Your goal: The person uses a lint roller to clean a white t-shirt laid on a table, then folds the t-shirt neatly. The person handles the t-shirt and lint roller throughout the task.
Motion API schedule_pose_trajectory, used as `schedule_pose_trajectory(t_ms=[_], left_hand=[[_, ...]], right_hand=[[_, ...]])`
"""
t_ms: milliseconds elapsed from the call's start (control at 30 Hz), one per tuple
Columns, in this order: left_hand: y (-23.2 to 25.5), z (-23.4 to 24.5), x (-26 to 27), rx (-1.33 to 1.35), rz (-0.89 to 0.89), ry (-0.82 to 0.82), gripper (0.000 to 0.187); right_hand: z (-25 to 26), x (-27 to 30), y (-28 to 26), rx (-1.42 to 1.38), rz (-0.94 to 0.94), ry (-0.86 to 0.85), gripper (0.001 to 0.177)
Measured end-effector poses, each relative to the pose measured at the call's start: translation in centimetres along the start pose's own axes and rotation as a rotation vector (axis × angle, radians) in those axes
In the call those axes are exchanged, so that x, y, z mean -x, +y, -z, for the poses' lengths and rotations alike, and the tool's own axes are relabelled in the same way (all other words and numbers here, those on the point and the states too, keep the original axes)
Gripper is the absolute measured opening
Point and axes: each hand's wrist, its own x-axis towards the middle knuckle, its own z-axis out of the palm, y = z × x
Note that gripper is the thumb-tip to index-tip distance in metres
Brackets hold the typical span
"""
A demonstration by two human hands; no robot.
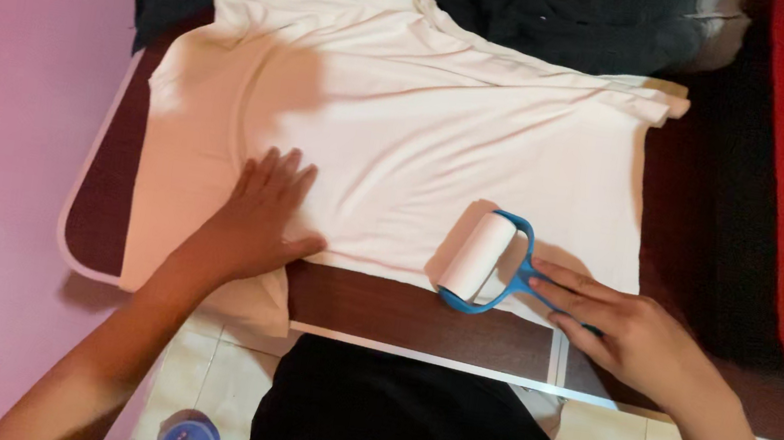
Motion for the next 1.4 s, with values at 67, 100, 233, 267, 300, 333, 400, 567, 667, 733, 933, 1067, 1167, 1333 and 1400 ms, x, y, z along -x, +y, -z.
schedule_pose_trajectory(t_ms=[67,100,233,267,300,333,400,567,667,733,933,1067,1167,1333,1400], left_hand=[[-2.3,0.0,2.8,-0.012,0.058,0.011,0.110],[-3.4,0.1,3.7,0.005,0.094,0.012,0.113],[-7.7,-0.1,6.0,0.045,0.070,0.122,0.123],[-8.8,-0.2,6.4,0.049,0.024,0.175,0.125],[-9.9,-0.3,6.7,0.021,0.048,0.196,0.119],[-10.9,-0.5,6.7,-0.007,0.072,0.217,0.113],[-11.8,-1.2,7.1,-0.018,0.102,0.268,0.099],[-12.6,-1.5,7.7,0.052,0.141,0.394,0.069],[-13.1,-1.2,7.3,0.032,0.122,0.425,0.065],[-13.9,-1.0,7.2,0.009,0.095,0.428,0.063],[-15.2,-0.4,6.9,0.012,0.067,0.382,0.063],[-12.1,-0.5,6.5,0.008,0.060,0.464,0.058],[-8.6,-0.8,6.4,0.149,-0.059,0.439,0.059],[-3.6,0.7,5.9,0.233,-0.224,0.408,0.051],[-2.5,1.2,5.8,0.228,-0.273,0.379,0.037]], right_hand=[[0.2,-0.7,0.0,0.024,0.043,-0.004,0.049],[0.5,-0.7,0.3,0.036,0.058,-0.002,0.048],[0.9,1.5,2.8,0.082,0.004,-0.012,0.045],[0.9,2.1,3.5,0.083,0.055,0.021,0.045],[0.7,2.8,4.2,0.085,0.103,0.049,0.045],[0.6,3.4,4.7,0.111,0.072,0.045,0.045],[0.3,4.0,5.3,0.160,0.017,0.030,0.044],[0.8,0.8,1.7,0.261,-0.025,-0.045,0.042],[0.5,-4.2,-2.9,0.245,0.065,-0.080,0.043],[0.0,-7.3,-6.0,0.152,0.280,-0.028,0.045],[-2.9,-15.2,-13.4,0.021,0.669,0.006,0.041],[-4.0,-16.6,-13.5,-0.082,0.664,-0.022,0.044],[-3.8,-15.5,-10.4,-0.132,0.659,-0.022,0.043],[-1.9,-10.6,-4.7,-0.113,0.464,0.065,0.044],[-1.4,-8.5,-2.9,-0.040,0.393,0.084,0.044]])
